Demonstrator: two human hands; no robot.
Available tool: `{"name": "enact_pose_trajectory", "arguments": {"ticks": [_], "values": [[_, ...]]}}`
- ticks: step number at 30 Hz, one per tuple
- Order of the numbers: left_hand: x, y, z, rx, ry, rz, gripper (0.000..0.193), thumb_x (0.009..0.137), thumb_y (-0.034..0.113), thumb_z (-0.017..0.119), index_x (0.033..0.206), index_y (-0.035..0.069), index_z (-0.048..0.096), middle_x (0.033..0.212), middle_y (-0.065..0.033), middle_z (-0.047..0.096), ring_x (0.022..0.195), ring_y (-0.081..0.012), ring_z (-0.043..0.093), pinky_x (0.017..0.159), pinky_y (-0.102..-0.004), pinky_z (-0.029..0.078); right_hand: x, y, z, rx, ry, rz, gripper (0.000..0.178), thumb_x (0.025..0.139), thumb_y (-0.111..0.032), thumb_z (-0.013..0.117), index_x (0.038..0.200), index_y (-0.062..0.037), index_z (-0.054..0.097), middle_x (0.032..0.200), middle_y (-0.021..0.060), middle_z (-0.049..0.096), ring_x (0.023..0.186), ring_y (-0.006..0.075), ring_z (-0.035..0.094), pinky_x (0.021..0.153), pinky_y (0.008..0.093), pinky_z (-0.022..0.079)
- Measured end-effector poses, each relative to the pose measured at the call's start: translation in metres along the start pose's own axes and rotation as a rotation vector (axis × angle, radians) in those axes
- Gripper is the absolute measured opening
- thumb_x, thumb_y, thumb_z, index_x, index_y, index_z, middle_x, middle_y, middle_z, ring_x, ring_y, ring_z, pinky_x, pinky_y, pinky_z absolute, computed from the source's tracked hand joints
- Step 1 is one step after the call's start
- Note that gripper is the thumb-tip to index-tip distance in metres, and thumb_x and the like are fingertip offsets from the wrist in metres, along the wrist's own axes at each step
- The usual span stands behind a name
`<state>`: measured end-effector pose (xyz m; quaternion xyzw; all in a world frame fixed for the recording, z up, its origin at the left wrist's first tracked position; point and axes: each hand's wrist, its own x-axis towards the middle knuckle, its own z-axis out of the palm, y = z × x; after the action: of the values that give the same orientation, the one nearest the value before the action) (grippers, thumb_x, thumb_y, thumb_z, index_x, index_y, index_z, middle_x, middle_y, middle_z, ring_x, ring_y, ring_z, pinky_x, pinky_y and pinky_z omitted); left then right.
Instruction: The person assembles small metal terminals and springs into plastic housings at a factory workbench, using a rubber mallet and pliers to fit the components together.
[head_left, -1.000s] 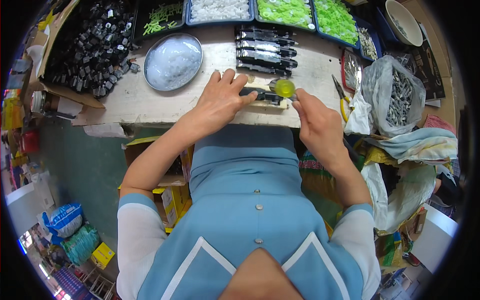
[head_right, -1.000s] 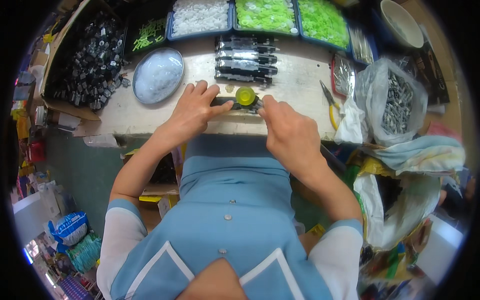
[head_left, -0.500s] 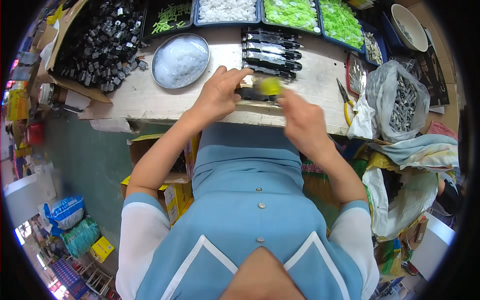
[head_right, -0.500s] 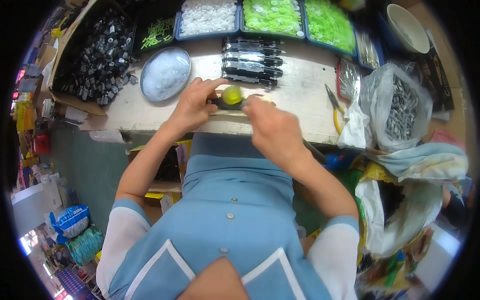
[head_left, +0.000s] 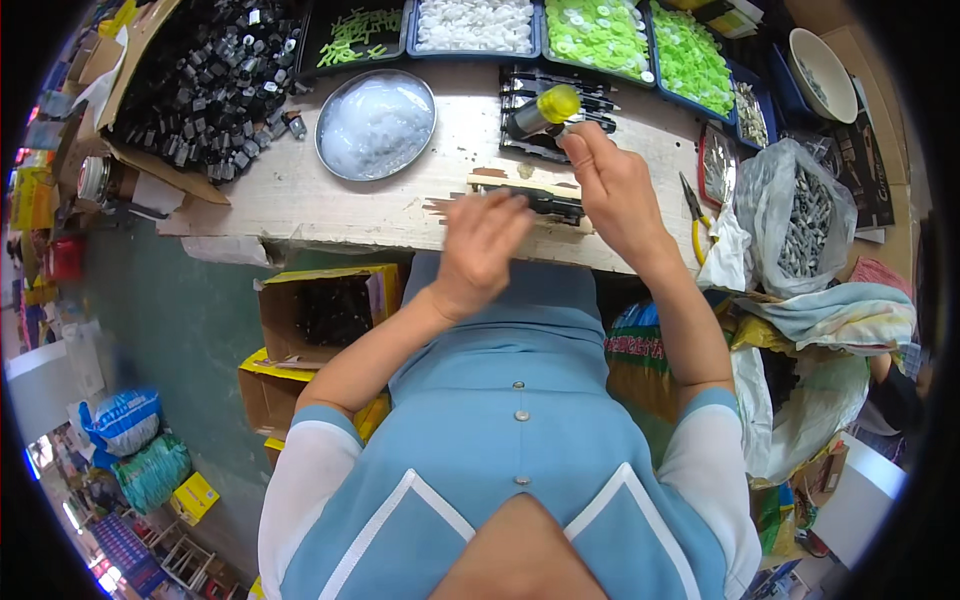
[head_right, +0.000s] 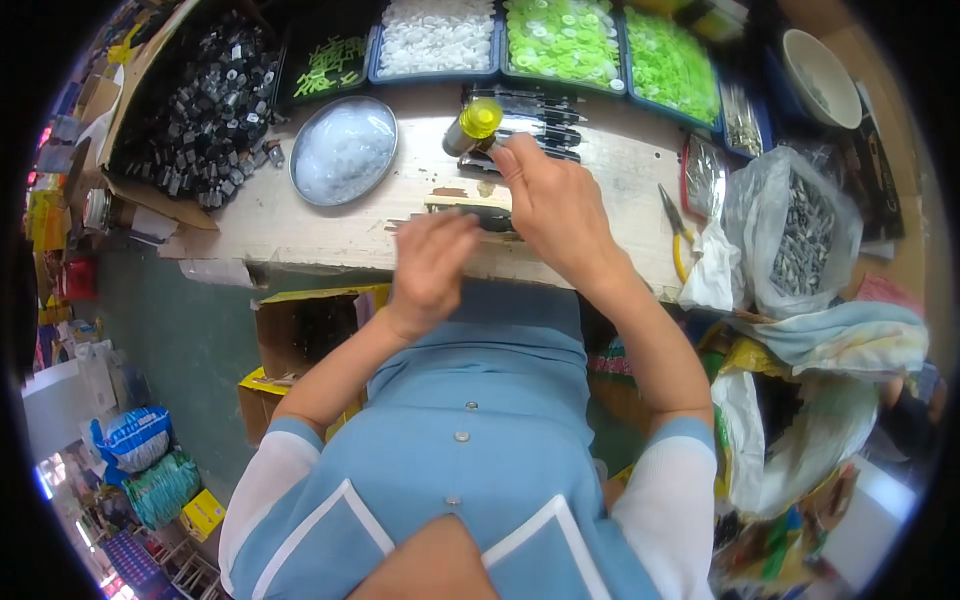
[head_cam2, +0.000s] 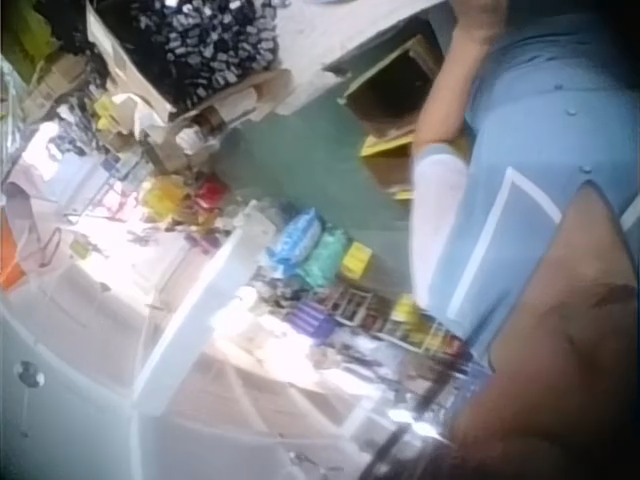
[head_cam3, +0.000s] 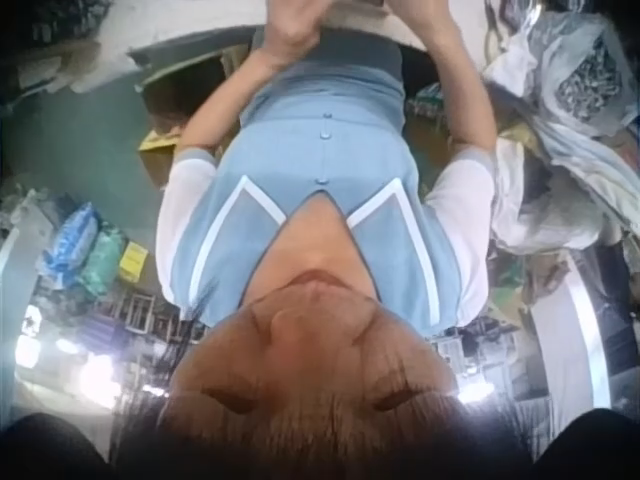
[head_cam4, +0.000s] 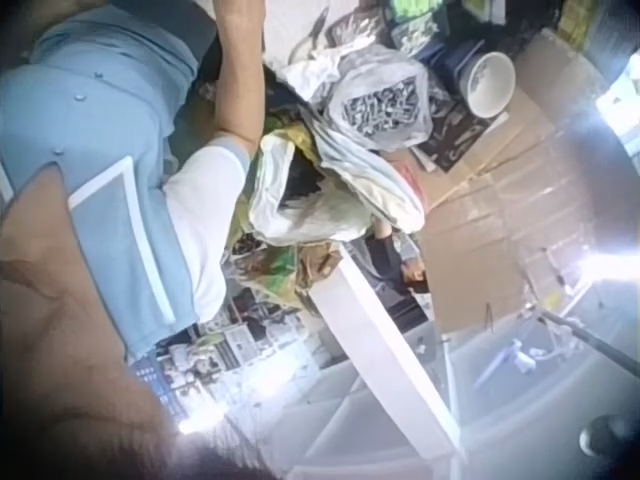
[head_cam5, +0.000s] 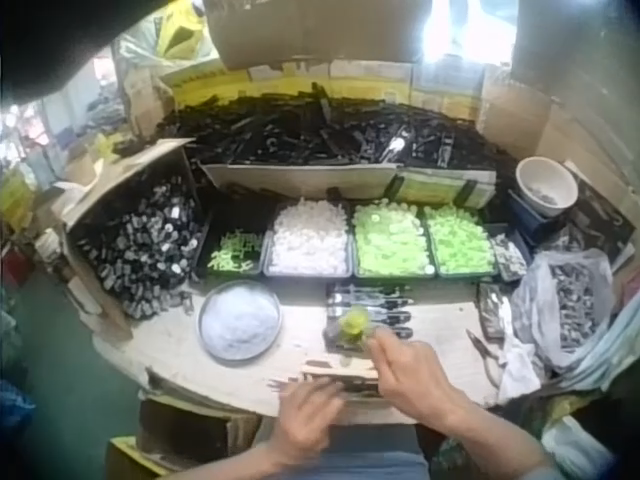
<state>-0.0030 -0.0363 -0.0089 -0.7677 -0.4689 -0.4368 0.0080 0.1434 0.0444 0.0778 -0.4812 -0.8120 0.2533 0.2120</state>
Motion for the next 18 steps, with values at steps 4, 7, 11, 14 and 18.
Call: {"name": "enact_pose_trajectory", "arguments": {"ticks": [4, 7, 11, 14, 18], "values": [[-0.009, 0.009, 0.016, -0.011, -0.079, 0.036, 0.029, 0.067, 0.002, 0.055, 0.095, -0.002, 0.059, 0.109, -0.0147, 0.056, 0.11, -0.0314, 0.049, 0.092, -0.0447, 0.037, 0.002, 0.007, 0.03, -0.269, -0.176, -0.095, 0.017, 0.087, -0.021, 0.047, 0.084, -0.0051, 0.051, 0.06, 0.0197, 0.057, 0.06, 0.0386, 0.057, 0.054, 0.0469, 0.044], [-0.011, 0.006, 0.015, -0.024, -0.073, 0.042, 0.028, 0.066, 0.003, 0.056, 0.094, -0.003, 0.06, 0.109, -0.0147, 0.056, 0.111, -0.0311, 0.049, 0.093, -0.0437, 0.037, 0.005, 0.001, 0.023, -0.078, -0.106, -0.052, 0.021, 0.088, -0.022, 0.046, 0.083, -0.0026, 0.052, 0.064, 0.0206, 0.059, 0.063, 0.0389, 0.058, 0.056, 0.0479, 0.045], [-0.005, 0.003, 0.011, -0.081, -0.093, 0.079, 0.03, 0.065, 0.001, 0.056, 0.094, -0.003, 0.059, 0.107, -0.0156, 0.056, 0.106, -0.0305, 0.051, 0.09, -0.0423, 0.038, -0.002, 0.005, 0.033, -0.196, -0.216, -0.089, 0.013, 0.088, -0.015, 0.045, 0.088, -0.0048, 0.053, 0.066, 0.0184, 0.057, 0.062, 0.0382, 0.056, 0.055, 0.0444, 0.044], [0.015, -0.008, 0.0, -0.034, -0.083, 0.055, 0.035, 0.063, 0.001, 0.055, 0.097, 0.0, 0.058, 0.103, -0.0151, 0.056, 0.1, -0.0279, 0.051, 0.081, -0.0372, 0.039, -0.004, 0.027, 0.022, -0.103, 0.008, -0.116, 0.01, 0.085, -0.015, 0.046, 0.084, -0.0063, 0.051, 0.067, 0.0178, 0.059, 0.064, 0.0378, 0.058, 0.057, 0.0481, 0.045], [0.027, -0.037, -0.004, -0.107, -0.229, 0.073, 0.035, 0.064, -0.002, 0.053, 0.097, 0.004, 0.058, 0.092, -0.0114, 0.054, 0.086, -0.0263, 0.05, 0.074, -0.0351, 0.038, -0.023, 0.056, -0.018, -0.292, 0.313, 0.111, 0.01, 0.086, -0.014, 0.046, 0.091, -0.008, 0.053, 0.071, 0.0168, 0.058, 0.065, 0.0359, 0.057, 0.057, 0.0459, 0.044]]}}
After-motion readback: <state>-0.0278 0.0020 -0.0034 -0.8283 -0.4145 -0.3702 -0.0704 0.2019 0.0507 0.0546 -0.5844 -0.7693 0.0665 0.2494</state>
